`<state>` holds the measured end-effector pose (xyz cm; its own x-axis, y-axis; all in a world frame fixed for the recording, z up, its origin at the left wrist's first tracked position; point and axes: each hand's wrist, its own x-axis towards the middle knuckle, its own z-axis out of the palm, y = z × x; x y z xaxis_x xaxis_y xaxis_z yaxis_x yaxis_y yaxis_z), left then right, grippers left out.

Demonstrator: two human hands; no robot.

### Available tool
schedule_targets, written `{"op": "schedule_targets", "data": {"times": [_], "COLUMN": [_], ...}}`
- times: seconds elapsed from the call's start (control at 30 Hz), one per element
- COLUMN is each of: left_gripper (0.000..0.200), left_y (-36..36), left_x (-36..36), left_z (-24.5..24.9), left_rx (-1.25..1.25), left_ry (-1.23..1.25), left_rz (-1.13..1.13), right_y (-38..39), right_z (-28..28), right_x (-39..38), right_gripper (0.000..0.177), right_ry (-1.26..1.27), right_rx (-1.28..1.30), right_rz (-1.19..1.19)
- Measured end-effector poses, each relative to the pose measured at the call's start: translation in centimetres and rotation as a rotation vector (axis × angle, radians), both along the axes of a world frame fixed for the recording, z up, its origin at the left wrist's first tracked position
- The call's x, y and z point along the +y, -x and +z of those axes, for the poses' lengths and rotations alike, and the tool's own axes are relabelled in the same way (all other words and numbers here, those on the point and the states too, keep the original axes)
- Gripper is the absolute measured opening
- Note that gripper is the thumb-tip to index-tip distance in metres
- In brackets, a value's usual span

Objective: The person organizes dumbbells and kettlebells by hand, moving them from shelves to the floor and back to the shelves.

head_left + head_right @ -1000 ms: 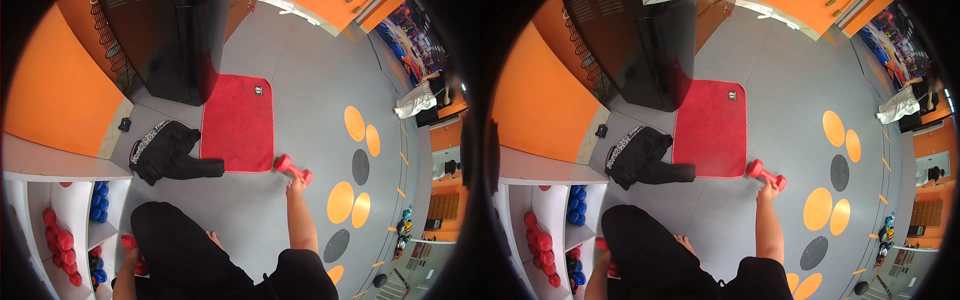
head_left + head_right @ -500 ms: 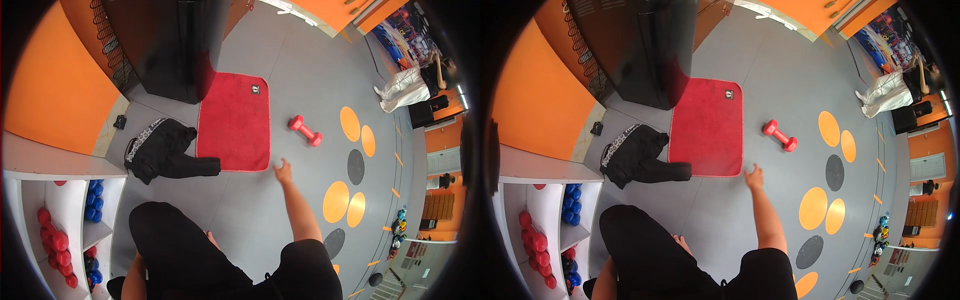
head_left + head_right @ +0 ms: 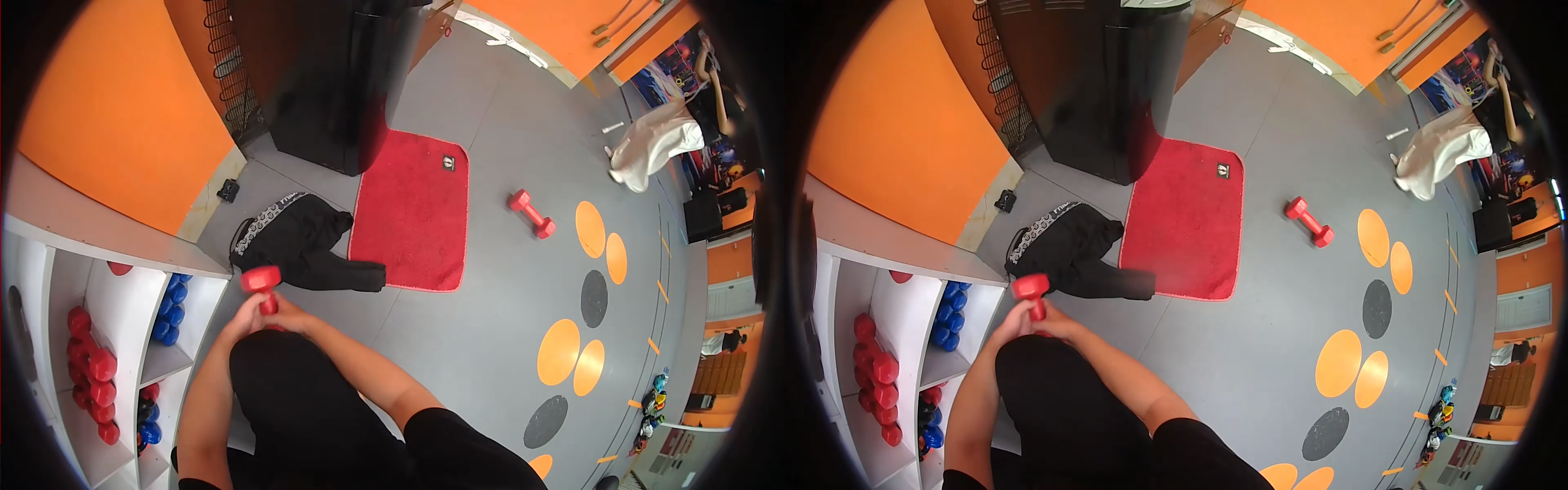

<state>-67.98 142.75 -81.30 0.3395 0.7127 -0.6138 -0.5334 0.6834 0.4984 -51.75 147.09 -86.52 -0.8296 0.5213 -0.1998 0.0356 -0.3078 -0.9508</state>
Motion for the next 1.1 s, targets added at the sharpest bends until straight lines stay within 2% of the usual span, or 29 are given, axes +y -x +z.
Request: {"op": "schedule_targets", "data": {"times": [0.03,0.07,0.1,0.13,0.2,0.27,0.3,0.37,0.4,0.43,0.47,0.5,0.53,0.6,0.67,0.7,0.73,0.8,0.87,0.9,0.97,1.0,1.03,1.07,1.1], "left_gripper": [0.044,0.047,0.051,0.051,0.062,0.061,0.059,0.061,0.057,0.042,0.036,0.031,0.023,0.023,0.017,0.016,0.016,0.018,0.023,0.028,0.034,0.033,0.033,0.031,0.03], "left_y": [-0.7,-2.0,-2.8,-2.5,-1.1,1.7,4.0,9.2,12.0,13.9,14.8,15.2,16.0,19.9,18.8,19.4,18.8,7.4,13.2,15.5,15.9,15.2,11.0,6.2,7.9], "left_x": [0.6,1.2,1.8,2.1,1.9,-2.6,-6.3,-17.0,-22.8,-27.8,-31.3,-35.0,-38.7,-45.6,-46.2,-46.5,-44.5,-26.0,-33.8,-37.7,-39.7,-39.2,-32.5,-25.5,-29.6], "left_z": [0.5,1.7,3.2,6.5,15.5,18.2,18.0,15.4,14.5,14.0,14.3,14.8,13.7,11.6,12.9,12.9,15.5,23.6,18.8,17.4,15.5,14.7,18.4,21.4,18.0], "left_rx": [-0.007,0.131,0.271,0.267,0.672,0.844,0.823,0.785,0.906,1.051,1.189,1.323,1.469,1.497,1.541,1.602,1.607,1.501,1.568,1.602,1.626,1.624,1.642,1.481,1.434], "left_ry": [0.0,-0.127,-0.257,-0.257,-0.342,-0.345,-0.297,-0.075,0.075,0.214,0.237,0.27,0.134,0.32,0.408,0.328,0.349,0.652,0.514,0.495,0.502,0.482,0.534,0.68,0.564], "left_rz": [-0.001,-0.1,-0.198,-0.202,-0.56,-0.375,-0.253,-0.094,-0.169,-0.193,-0.168,-0.144,-0.028,-0.05,-0.294,-0.504,-0.511,-0.532,-0.358,-0.349,-0.334,-0.322,-0.254,-0.136,-0.153], "right_y": [-1.4,-3.1,-4.8,-6.7,-10.7,-15.6,-18.7,-25.3,-28.9,-31.6,-35.1,-40.8,-40.7,-47.4,-50.6,-52.0,-52.7,-51.6,-50.1,-49.2,-48.5,-49.5,-48.9,-49.5,-48.3], "right_z": [1.0,2.1,3.2,3.9,2.3,1.3,1.8,-1.3,-2.8,-1.4,-3.1,-7.0,-1.7,-5.3,-5.8,-6.2,-6.8,-5.6,-6.4,-5.9,-4.5,-5.7,-5.1,-5.4,-4.0], "right_x": [1.5,2.9,3.9,4.6,4.8,6.0,6.8,8.7,10.2,11.8,13.4,15.5,17.1,20.1,21.3,21.9,22.1,21.6,20.4,20.4,21.2,21.2,21.3,21.5,21.8], "right_gripper": [0.06,0.057,0.051,0.044,0.042,0.038,0.039,0.037,0.035,0.035,0.038,0.042,0.044,0.048,0.054,0.055,0.057,0.057,0.054,0.052,0.054,0.059,0.061,0.065,0.072], "right_ry": [0.165,0.331,0.366,0.403,0.517,0.532,0.557,0.356,0.202,0.272,0.106,0.025,0.077,-0.047,-0.261,-0.307,-0.349,-0.336,-0.542,-0.47,-0.318,-0.44,-0.393,-0.371,-0.252], "right_rx": [0.028,0.057,-0.045,-0.147,-0.09,-0.285,-0.314,-0.324,-0.425,-0.506,-0.507,-0.716,-1.016,-1.282,-1.417,-1.453,-1.486,-1.458,-1.695,-1.71,-1.682,-1.641,-1.616,-1.592,-1.636], "right_rz": [-0.039,-0.083,-0.151,-0.218,-0.461,-0.697,-0.757,-0.987,-1.046,-1.137,-1.215,-1.107,-1.133,-1.052,-0.965,-0.915,-0.864,-0.773,-0.768,-0.736,-0.696,-0.663,-0.693,-0.704,-0.715]}}
